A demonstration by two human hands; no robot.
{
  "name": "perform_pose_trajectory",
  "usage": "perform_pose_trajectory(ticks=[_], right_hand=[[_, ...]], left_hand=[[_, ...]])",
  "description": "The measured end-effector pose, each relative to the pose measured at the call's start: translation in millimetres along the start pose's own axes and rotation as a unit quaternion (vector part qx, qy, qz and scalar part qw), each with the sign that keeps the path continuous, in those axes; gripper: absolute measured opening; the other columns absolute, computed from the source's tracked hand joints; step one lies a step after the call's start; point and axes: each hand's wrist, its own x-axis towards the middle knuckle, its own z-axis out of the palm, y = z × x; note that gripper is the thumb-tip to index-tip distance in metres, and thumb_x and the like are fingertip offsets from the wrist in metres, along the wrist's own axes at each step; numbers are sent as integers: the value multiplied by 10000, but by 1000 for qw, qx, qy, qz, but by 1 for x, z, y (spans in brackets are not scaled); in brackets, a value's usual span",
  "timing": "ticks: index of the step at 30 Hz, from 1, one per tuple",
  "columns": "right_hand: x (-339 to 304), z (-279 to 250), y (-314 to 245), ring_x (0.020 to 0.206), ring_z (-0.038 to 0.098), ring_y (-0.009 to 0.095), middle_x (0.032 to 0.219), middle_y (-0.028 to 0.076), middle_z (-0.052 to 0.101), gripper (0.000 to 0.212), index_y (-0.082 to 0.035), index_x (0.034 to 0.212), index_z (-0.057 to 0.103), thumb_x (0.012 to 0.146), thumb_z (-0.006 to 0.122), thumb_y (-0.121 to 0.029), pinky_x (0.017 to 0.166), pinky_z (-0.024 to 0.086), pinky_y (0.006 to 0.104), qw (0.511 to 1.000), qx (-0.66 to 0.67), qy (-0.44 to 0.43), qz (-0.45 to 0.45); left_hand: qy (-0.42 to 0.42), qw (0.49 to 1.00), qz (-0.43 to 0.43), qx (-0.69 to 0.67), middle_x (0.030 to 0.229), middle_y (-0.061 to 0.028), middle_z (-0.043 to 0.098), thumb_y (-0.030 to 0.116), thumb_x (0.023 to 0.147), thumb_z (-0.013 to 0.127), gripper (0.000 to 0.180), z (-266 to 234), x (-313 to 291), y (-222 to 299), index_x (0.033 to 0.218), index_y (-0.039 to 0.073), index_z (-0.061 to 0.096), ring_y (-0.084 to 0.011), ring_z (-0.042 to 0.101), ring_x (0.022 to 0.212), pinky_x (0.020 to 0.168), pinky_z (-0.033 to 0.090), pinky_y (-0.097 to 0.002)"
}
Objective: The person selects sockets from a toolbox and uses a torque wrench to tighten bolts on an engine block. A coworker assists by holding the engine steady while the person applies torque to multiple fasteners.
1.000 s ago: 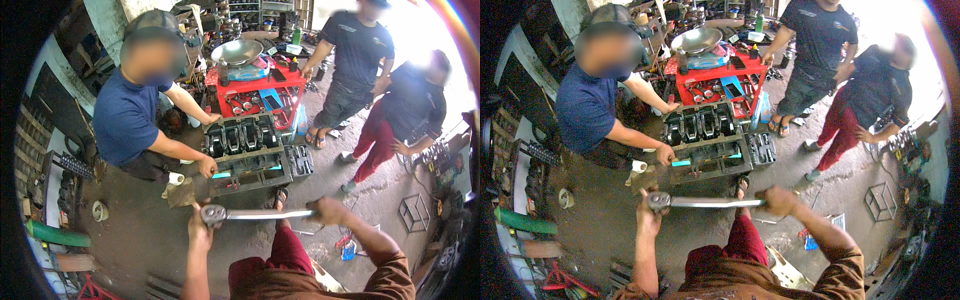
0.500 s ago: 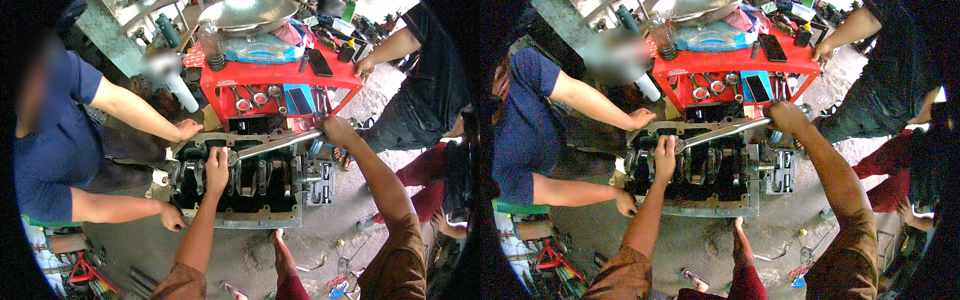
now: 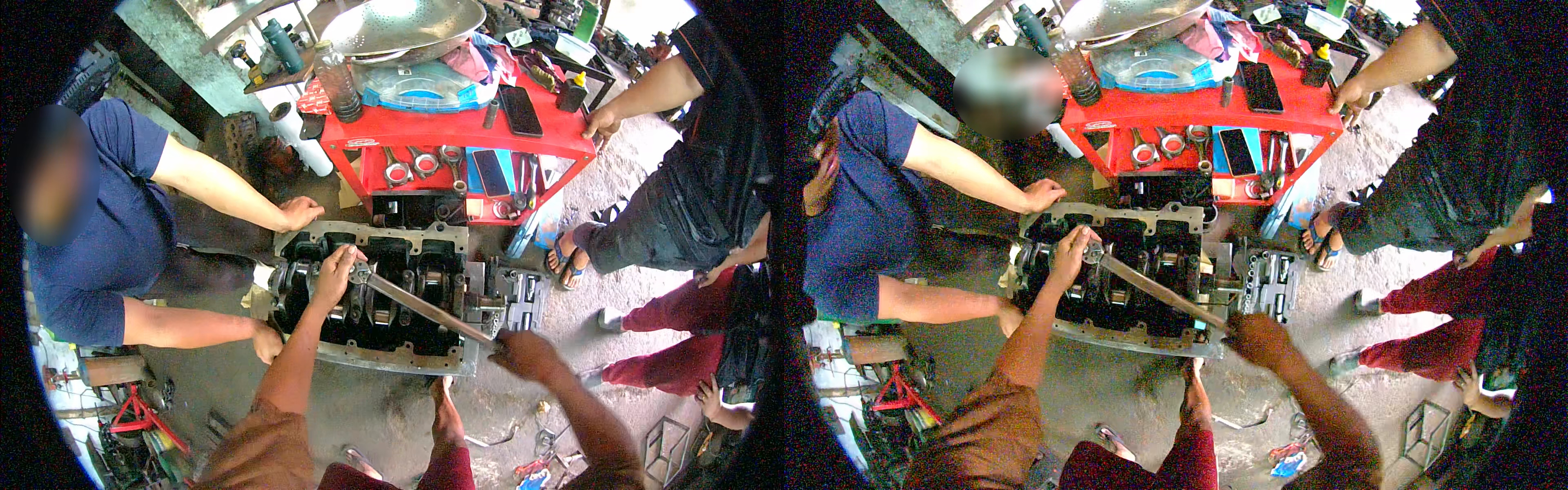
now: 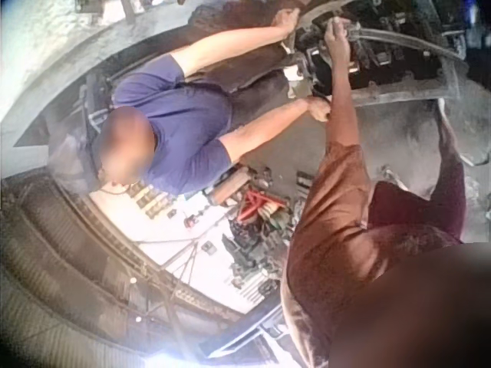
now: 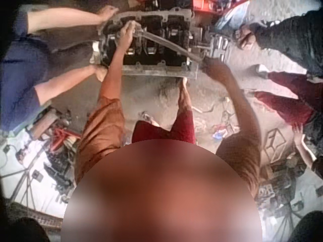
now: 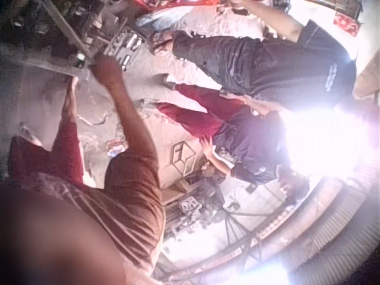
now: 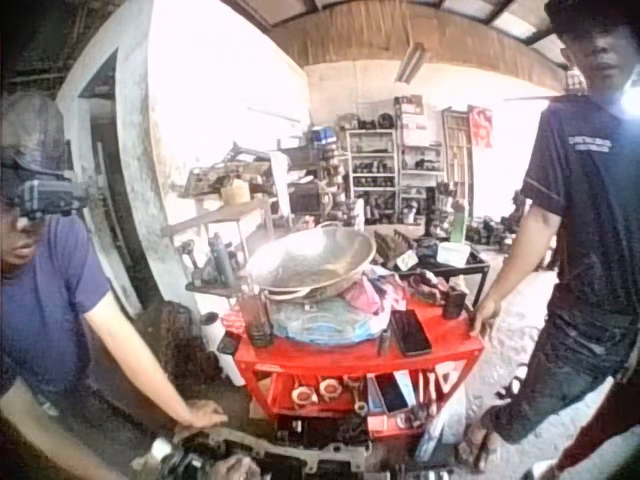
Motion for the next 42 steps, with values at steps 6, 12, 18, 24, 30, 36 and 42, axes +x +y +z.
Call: perform_pose_trajectory(ticks=[6, 12, 18, 24, 30, 36, 42], right_hand=[[40, -80, 9, 821, 681, 344, 863, 181, 678, 224, -55, 986, 643, 797, 623, -174, 687, 540, 485, 954, -209, 197, 86], [70, -125, -13, 883, 654, 383, 954, 224, 672, 233, -37, 974, 651, 803, 568, -172, 797, 515, 516, 962, -203, 150, 101], [7, -30, 0, 922, 630, 361, 943, 190, 657, 297, -27, 911, 639, 714, 749, -221, 780, 510, 461, 943, -75, 304, 113], [18, -18, -7, 775, 674, 354, 819, 196, 681, 240, -40, 834, 684, 738, 726, -257, 721, 529, 454, 912, -146, 337, 181], [14, -6, -29, 726, 686, 368, 747, 204, 679, 134, -32, 753, 705, 737, 637, -145, 703, 558, 437, 848, -169, 456, 211], [10, -4, -43, 834, 674, 354, 864, 209, 673, 183, -71, 838, 705, 728, 701, -217, 764, 540, 447, 852, -165, 424, 259], [7, -4, -41, 894, 661, 360, 943, 219, 654, 211, -51, 850, 702, 716, 720, -213, 785, 540, 446, 870, -153, 390, 261]], left_hand=[[102, 994, -19, -39, 757, 28, 509, 358, 1024, 420, 376, 18, -5, -10, 886, 63, 607, -76, 437, 723, 689, 365, -245], [137, 985, -24, -102, 696, 56, 407, 342, 1029, 428, 361, 22, -7, -19, 886, 56, 595, -58, 326, 648, 601, 310, -242], [135, 982, -102, -89, 841, -22, 628, 362, 987, 517, 374, 20, -6, -5, 903, 23, 649, -96, 529, 816, 800, 410, -264], [345, 930, 4, -129, 681, -77, 661, 315, 967, 527, 380, 48, 20, 12, 816, -6, 662, -123, 578, 500, 441, 416, -263], [357, 933, -24, 38, 601, -85, 670, 420, 972, 439, 523, 45, 17, 15, 754, 26, 704, -252, 668, 601, 612, 498, -392], [335, 936, -64, 90, 616, -61, 679, 421, 970, 416, 501, 41, 20, 21, 766, 81, 723, -291, 676, 683, 669, 505, -440], [274, 961, 2, -39, 594, -45, 642, 385, 967, 496, 412, 38, 15, 8, 830, 53, 699, -202, 629, 590, 589, 484, -374]])
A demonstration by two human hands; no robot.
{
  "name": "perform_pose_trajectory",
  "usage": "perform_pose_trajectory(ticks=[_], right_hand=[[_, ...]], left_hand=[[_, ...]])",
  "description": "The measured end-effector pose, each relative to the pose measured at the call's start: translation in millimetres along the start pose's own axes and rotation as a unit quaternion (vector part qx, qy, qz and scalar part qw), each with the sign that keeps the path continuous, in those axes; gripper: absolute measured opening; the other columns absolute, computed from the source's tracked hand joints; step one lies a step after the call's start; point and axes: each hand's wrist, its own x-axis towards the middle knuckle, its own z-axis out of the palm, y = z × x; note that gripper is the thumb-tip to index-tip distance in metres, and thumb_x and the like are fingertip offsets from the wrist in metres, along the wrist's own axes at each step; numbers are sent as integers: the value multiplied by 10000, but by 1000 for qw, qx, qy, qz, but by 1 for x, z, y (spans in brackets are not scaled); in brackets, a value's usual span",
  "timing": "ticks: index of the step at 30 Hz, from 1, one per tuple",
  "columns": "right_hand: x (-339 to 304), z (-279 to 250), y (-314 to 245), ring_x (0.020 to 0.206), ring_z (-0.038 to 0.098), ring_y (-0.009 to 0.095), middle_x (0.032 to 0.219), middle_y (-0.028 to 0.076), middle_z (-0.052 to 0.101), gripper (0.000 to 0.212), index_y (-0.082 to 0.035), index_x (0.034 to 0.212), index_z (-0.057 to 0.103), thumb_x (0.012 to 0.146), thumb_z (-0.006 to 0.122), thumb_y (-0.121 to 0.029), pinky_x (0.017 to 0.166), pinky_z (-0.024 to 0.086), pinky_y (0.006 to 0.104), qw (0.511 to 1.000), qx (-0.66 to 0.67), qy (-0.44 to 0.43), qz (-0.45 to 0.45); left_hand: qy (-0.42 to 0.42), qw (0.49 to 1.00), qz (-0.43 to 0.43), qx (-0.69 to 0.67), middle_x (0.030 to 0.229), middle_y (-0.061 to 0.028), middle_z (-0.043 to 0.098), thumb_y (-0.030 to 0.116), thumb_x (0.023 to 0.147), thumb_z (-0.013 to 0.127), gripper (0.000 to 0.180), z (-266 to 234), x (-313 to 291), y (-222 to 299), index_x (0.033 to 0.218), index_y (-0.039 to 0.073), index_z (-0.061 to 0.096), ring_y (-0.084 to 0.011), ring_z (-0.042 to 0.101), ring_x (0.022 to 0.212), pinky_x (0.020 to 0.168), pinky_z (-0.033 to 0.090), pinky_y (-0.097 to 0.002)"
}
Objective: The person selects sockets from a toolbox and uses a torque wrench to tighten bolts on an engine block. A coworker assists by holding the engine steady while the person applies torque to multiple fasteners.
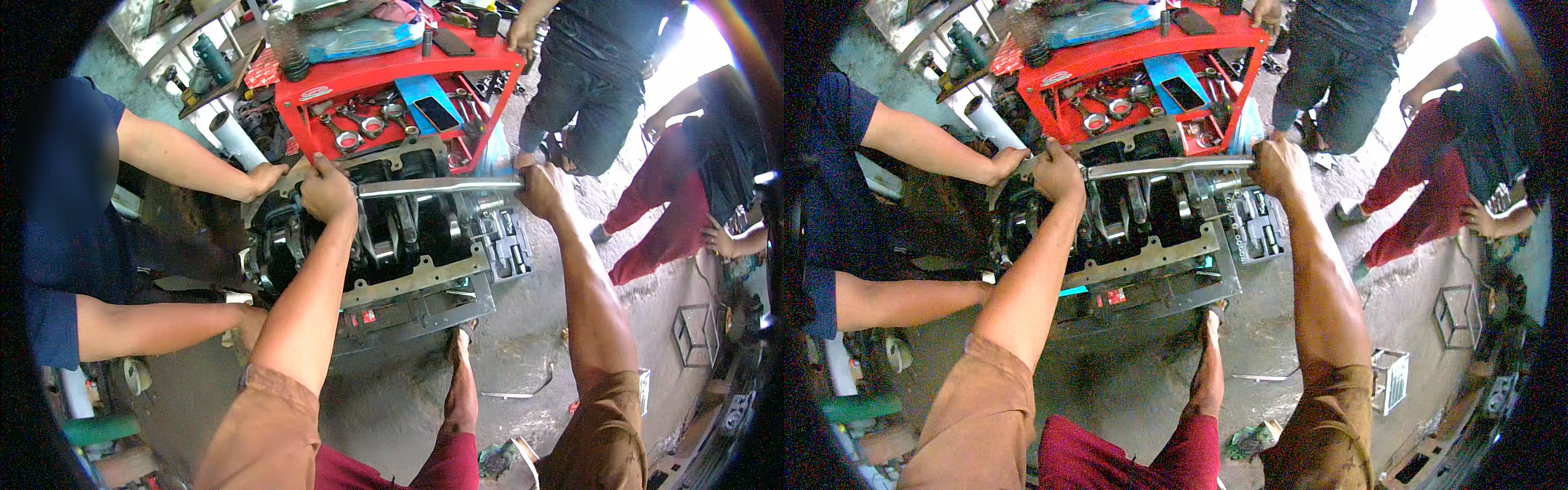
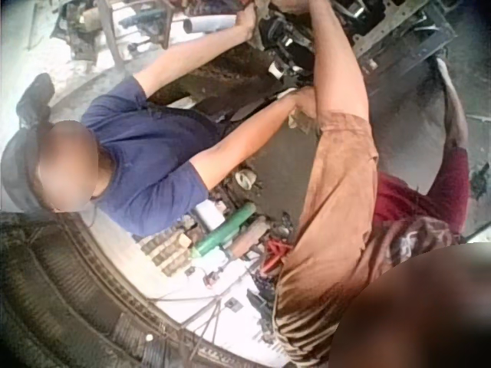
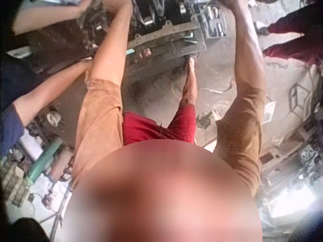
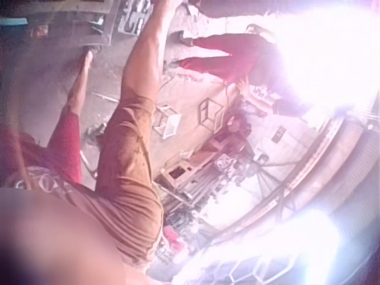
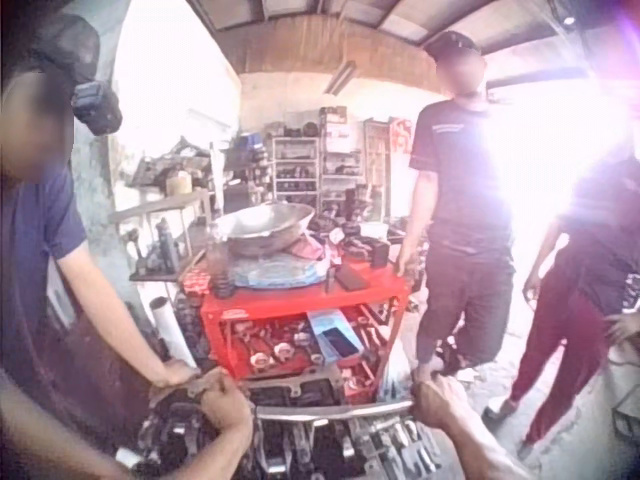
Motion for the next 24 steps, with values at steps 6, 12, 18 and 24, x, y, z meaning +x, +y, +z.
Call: perform_pose_trajectory(ticks=[6, 12, 18, 24], right_hand=[[51, -2, 11, 829, 668, 389, 892, 217, 672, 206, -63, 887, 696, 733, 675, -199, 748, 552, 478, 986, 3, -143, -89], [66, -25, 21, 767, 657, 368, 775, 190, 663, 239, -39, 831, 678, 690, 725, -227, 717, 513, 470, 978, -28, -5, -206], [38, -23, 20, 773, 669, 358, 820, 195, 678, 345, -58, 897, 698, 688, 744, -329, 726, 522, 469, 976, -1, -121, -180], [-54, -23, 31, 850, 662, 364, 908, 187, 683, 387, -57, 901, 673, 674, 774, -353, 798, 532, 427, 986, 54, -137, -77]], left_hand=[[-158, 971, -31, -177, 735, -4, 587, 241, 964, 581, 232, -15, 5, 1, 937, 18, 640, -83, 524, 640, 562, 406, -232], [-121, 972, -131, -152, 796, 13, 558, 201, 957, 601, 189, -65, -39, 17, 1037, 32, 631, -55, 489, 685, 598, 396, -204], [-198, 978, -21, -69, 771, 24, 555, 203, 976, 567, 191, -68, -63, -19, 1087, 64, 636, -51, 457, 629, 550, 381, -223], [-212, 971, -37, -106, 759, 20, 586, 200, 963, 592, 194, -61, -57, -21, 1052, 42, 661, -38, 503, 630, 524, 389, -210]])
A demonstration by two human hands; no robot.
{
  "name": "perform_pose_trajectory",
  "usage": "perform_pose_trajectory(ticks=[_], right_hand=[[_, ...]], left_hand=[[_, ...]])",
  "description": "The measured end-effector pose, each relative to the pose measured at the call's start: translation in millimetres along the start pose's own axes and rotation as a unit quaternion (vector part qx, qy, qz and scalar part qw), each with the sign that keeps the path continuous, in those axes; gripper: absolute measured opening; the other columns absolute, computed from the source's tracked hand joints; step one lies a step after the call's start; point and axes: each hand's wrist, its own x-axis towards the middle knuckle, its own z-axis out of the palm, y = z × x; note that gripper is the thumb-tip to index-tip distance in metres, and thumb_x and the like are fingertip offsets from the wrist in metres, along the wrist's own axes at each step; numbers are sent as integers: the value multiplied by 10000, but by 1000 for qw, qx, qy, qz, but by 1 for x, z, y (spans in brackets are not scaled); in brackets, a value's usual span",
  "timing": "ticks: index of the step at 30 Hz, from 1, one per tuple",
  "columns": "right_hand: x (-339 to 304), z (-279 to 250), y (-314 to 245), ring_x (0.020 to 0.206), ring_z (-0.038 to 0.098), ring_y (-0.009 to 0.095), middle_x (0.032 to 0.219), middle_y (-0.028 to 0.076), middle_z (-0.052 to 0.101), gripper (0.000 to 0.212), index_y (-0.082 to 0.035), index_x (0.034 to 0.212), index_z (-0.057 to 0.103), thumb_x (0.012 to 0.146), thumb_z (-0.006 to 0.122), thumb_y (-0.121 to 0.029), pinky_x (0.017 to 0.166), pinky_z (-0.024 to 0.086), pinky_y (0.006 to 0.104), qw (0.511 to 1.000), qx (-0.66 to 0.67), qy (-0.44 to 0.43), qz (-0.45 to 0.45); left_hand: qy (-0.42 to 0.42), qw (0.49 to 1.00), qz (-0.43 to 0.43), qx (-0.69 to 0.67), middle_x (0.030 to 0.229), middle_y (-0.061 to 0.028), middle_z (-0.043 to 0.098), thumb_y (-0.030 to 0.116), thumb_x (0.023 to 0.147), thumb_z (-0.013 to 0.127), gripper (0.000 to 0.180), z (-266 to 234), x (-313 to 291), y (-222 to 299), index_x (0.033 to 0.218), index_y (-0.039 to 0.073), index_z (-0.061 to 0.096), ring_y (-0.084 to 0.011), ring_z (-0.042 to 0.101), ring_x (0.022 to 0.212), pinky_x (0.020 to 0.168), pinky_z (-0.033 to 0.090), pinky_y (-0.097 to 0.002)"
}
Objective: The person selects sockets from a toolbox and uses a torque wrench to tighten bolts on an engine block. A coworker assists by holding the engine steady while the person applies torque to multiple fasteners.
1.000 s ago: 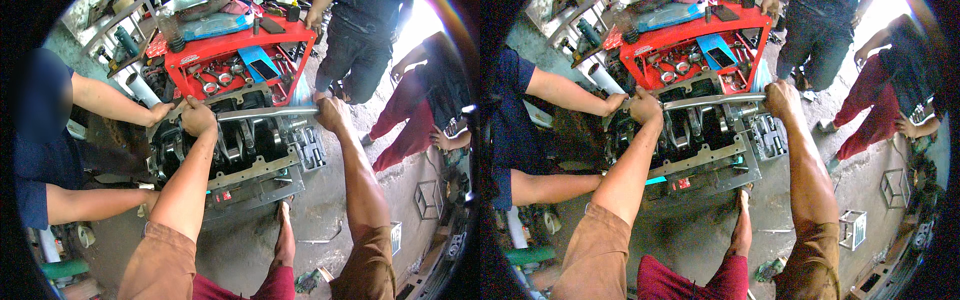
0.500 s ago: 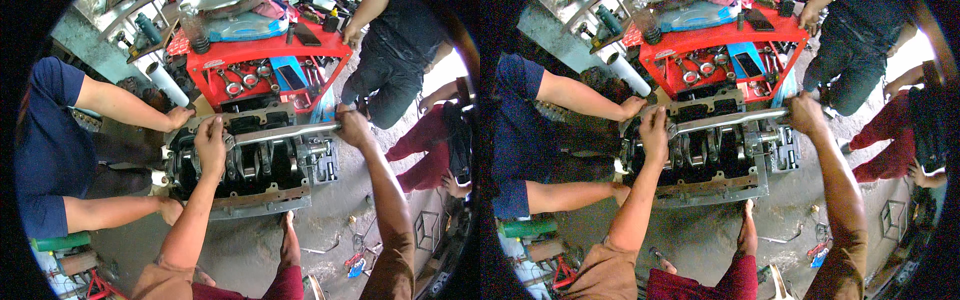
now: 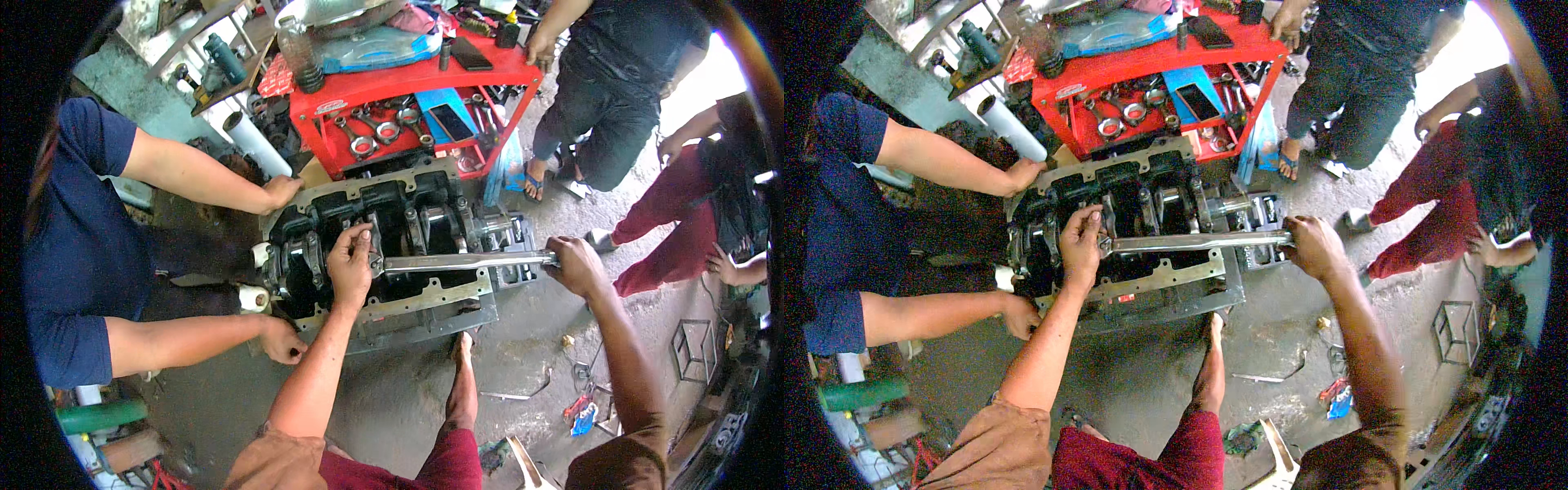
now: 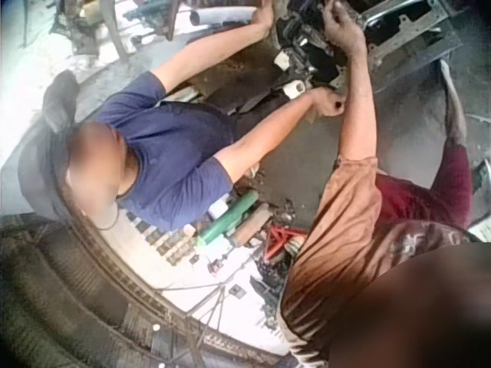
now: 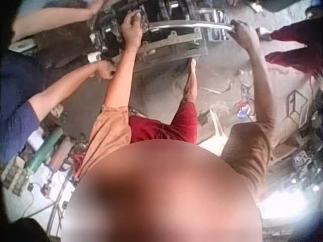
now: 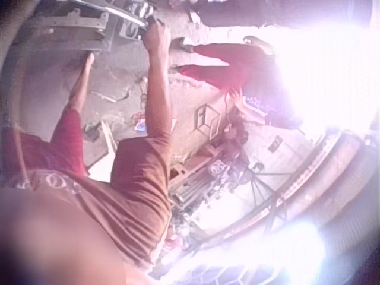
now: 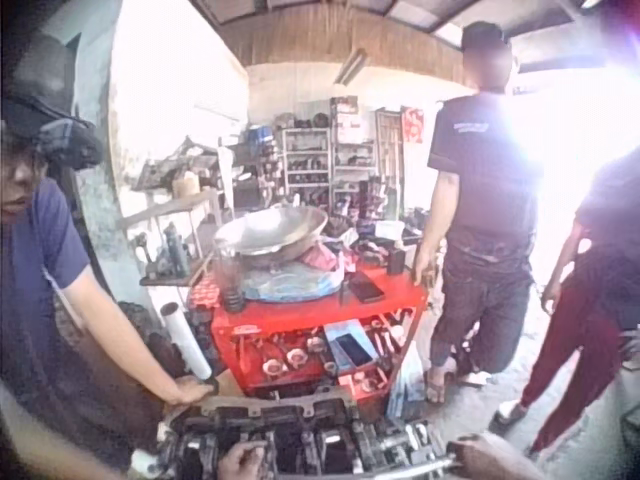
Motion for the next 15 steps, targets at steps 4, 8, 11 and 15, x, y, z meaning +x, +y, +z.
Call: perform_pose_trajectory(ticks=[4, 8, 11, 15], right_hand=[[-8, 30, -6, 788, 665, 361, 795, 190, 680, 224, -74, 793, 696, 680, 761, -256, 749, 538, 433, 991, -39, 126, 28], [-11, 49, -11, 737, 669, 376, 745, 207, 670, 199, -61, 764, 717, 678, 731, -239, 716, 542, 447, 971, -71, 216, 73], [-21, 51, -16, 739, 671, 370, 735, 218, 665, 218, -36, 736, 711, 681, 730, -246, 728, 540, 449, 967, -49, 231, 95], [-27, 47, -21, 768, 675, 368, 764, 222, 669, 239, -38, 784, 711, 689, 723, -258, 731, 544, 448, 972, -55, 204, 108]], left_hand=[[188, 979, -21, -75, 580, 2, 559, 314, 974, 556, 313, 23, -7, 10, 893, 30, 658, -74, 483, 483, 461, 358, -259], [245, 969, 19, 30, 515, -40, 558, 376, 992, 485, 433, 29, -3, 10, 829, 20, 669, -135, 538, 461, 470, 385, -304], [207, 978, 7, 37, 560, -63, 594, 373, 974, 531, 431, 24, 5, 2, 806, -2, 660, -143, 570, 487, 486, 423, -292], [231, 965, 47, 119, 594, -88, 628, 382, 971, 522, 438, 19, 6, -9, 815, 5, 682, -162, 588, 501, 508, 436, -314]])
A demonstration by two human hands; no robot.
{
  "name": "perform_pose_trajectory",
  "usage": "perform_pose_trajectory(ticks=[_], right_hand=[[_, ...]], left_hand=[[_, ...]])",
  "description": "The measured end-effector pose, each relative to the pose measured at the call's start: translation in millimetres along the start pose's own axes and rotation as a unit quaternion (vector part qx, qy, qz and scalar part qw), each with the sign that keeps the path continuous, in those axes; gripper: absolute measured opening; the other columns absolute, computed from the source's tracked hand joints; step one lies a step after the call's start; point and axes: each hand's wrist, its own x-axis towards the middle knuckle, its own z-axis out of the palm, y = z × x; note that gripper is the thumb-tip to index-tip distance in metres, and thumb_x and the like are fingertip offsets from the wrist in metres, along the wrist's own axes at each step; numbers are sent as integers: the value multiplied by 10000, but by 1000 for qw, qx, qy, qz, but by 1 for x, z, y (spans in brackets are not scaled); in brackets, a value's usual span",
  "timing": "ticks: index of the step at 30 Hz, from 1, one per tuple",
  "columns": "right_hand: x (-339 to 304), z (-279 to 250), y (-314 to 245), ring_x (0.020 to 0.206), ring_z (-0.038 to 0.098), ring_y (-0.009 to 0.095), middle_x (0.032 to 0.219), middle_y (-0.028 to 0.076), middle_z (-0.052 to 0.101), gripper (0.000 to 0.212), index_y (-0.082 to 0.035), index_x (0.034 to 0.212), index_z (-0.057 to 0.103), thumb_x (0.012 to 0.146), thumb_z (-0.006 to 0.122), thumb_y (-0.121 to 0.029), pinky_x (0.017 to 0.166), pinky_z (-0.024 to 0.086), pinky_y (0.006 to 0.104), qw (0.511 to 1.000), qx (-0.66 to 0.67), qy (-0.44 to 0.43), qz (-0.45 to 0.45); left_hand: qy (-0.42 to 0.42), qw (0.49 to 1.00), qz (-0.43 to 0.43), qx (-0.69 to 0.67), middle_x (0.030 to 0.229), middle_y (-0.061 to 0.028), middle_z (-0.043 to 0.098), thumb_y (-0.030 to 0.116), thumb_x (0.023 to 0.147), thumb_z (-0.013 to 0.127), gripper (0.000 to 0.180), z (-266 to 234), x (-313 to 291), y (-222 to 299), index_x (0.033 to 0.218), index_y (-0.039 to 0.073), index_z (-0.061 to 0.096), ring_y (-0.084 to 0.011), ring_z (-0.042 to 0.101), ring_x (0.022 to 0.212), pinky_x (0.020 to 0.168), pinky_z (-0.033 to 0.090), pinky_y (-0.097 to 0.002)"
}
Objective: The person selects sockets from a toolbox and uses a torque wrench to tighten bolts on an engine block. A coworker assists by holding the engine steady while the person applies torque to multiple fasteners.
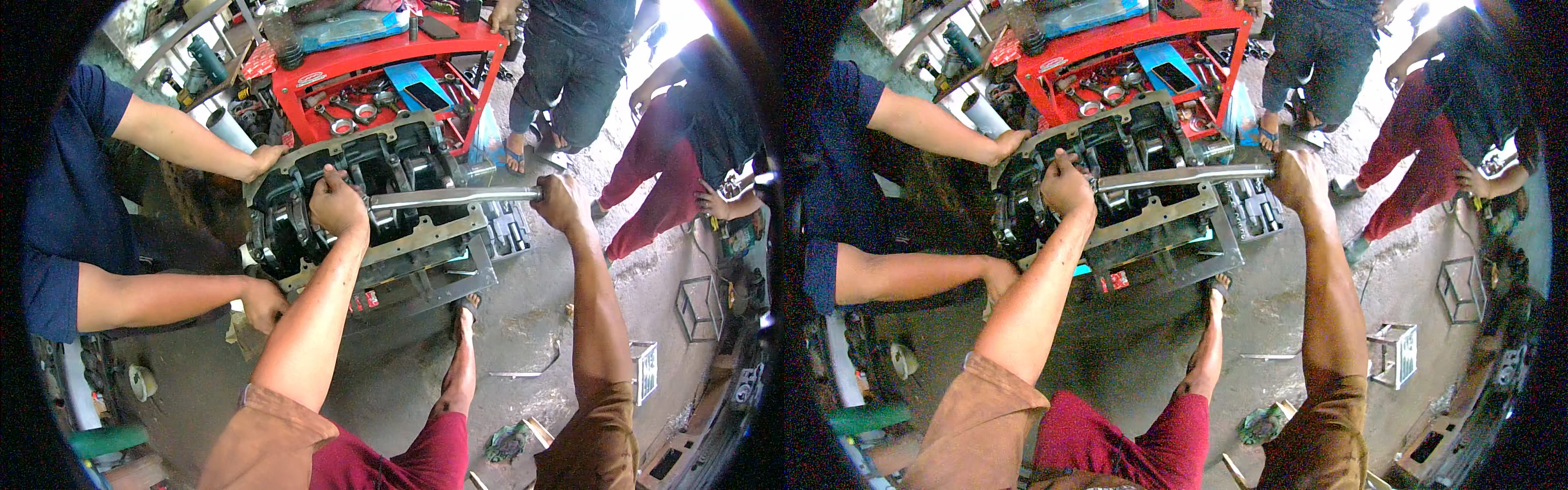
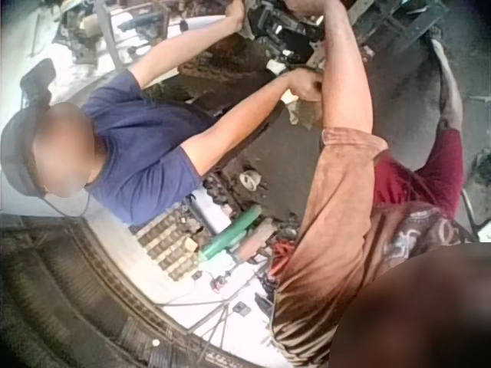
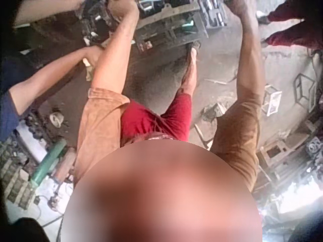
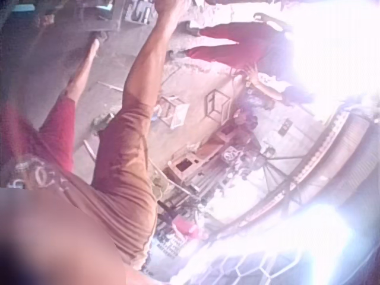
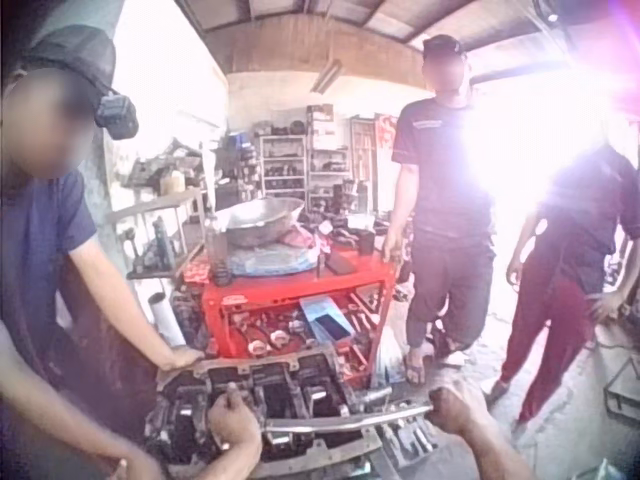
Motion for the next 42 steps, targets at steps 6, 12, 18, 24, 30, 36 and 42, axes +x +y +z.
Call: perform_pose_trajectory(ticks=[6, 12, 18, 24, 30, 36, 42], right_hand=[[44, -6, 14, 777, 675, 357, 783, 192, 678, 215, -85, 783, 705, 675, 738, -268, 725, 550, 445, 988, 21, -137, -72], [148, -38, 61, 780, 670, 352, 800, 179, 680, 184, -75, 798, 702, 692, 710, -225, 725, 541, 452, 992, -15, -106, -71], [218, -7, 71, 860, 674, 363, 890, 184, 692, 332, -59, 955, 646, 729, 748, -280, 763, 540, 463, 975, -37, -170, -140], [241, 31, 84, 934, 667, 341, 958, 157, 694, 463, -53, 920, 684, 657, 815, -411, 750, 549, 443, 958, -47, -201, -201], [84, -28, 90, 769, 664, 342, 812, 175, 676, 450, -67, 896, 673, 701, 790, -455, 692, 522, 433, 920, 74, -374, -88], [-26, -22, 37, 767, 616, 395, 751, 195, 620, 327, -27, 813, 558, 762, 735, -298, 718, 475, 495, 990, 125, -54, 36], [-101, -7, -27, 752, 649, 363, 764, 154, 648, 312, -54, 756, 588, 761, 736, -328, 643, 495, 446, 982, 45, -15, 180]], left_hand=[[-99, 979, -111, -142, 665, 35, 548, 270, 959, 600, 239, -12, -5, 23, 873, 51, 642, -43, 465, 553, 500, 355, -213], [-132, 961, -85, -227, 741, -9, 582, 203, 961, 595, 161, 61, 15, 58, 990, 49, 632, -58, 514, 607, 517, 417, -213], [-215, 968, -45, -122, 808, -10, 584, 185, 975, 564, 180, 104, 24, 46, 1089, 57, 619, -64, 508, 702, 604, 421, -221], [-201, 972, 7, -119, 804, 15, 558, 167, 982, 545, 183, 103, 16, 37, 1108, 53, 615, -67, 495, 707, 646, 421, -218], [-366, 915, -66, -153, 839, 12, 591, 201, 967, 580, 189, 91, 33, 34, 1087, 67, 638, -63, 533, 734, 663, 441, -217], [-338, 922, -33, -185, 755, 8, 608, 256, 954, 606, 225, 101, 30, 28, 1006, 50, 681, -62, 534, 653, 564, 390, -218], [-266, 935, -69, -226, 683, -23, 600, 388, 949, 584, 358, 112, 28, 25, 860, 53, 675, -126, 558, 619, 541, 421, -284]])
